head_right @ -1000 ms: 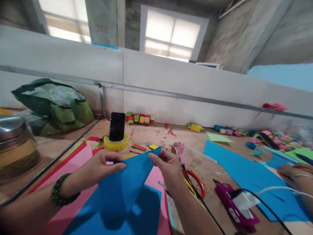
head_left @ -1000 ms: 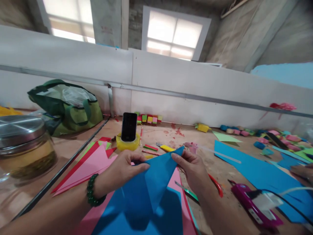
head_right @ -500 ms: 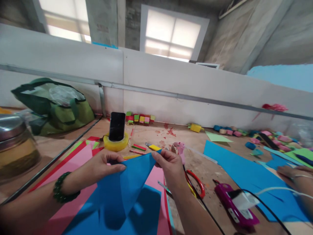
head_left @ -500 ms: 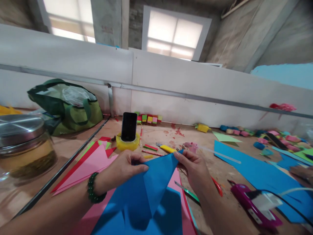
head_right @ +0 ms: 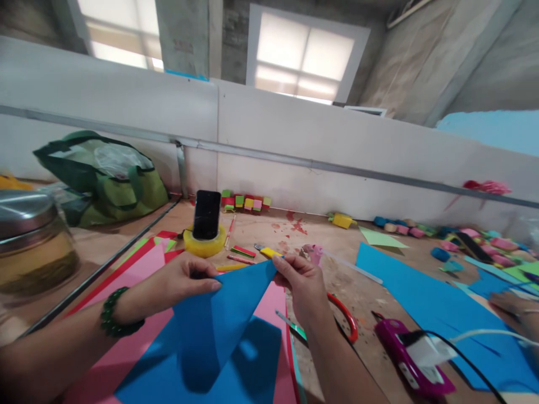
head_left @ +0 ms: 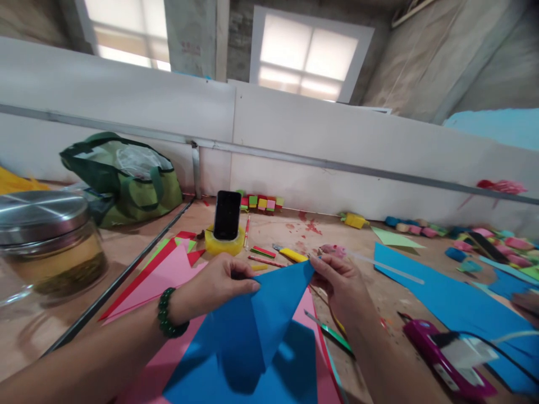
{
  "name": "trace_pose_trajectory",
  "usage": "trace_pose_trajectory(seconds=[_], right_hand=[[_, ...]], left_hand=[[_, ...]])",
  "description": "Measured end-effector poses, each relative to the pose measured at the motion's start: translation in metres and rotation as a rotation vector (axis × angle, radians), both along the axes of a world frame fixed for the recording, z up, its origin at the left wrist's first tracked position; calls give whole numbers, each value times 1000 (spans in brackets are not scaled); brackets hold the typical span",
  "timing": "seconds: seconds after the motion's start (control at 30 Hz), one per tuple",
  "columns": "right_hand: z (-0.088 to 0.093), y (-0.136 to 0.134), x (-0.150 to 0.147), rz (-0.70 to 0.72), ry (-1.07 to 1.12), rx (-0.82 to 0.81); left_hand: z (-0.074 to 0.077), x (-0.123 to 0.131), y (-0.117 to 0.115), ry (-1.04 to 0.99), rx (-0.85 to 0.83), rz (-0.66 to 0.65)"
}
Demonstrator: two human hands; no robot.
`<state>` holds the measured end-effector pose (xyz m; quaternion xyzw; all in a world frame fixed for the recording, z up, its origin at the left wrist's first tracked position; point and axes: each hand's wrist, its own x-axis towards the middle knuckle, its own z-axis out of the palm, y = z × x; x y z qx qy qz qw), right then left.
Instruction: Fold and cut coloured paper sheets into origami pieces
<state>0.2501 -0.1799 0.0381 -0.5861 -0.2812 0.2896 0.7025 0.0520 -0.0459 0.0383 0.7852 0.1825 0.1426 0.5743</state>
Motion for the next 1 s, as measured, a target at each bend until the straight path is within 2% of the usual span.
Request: trace_pose_trajectory(seconds=[0.23,0.77,1.0], right_hand=[[-3,1,5,10,-7,34],[-4,0,9,20,45,46],[-6,2,9,28,12,52]], left_hand=[[4,-1,0,-4,-111,39],[-1,-3,2,-22,-230,14],[4,-4,-1,2,-235,31]])
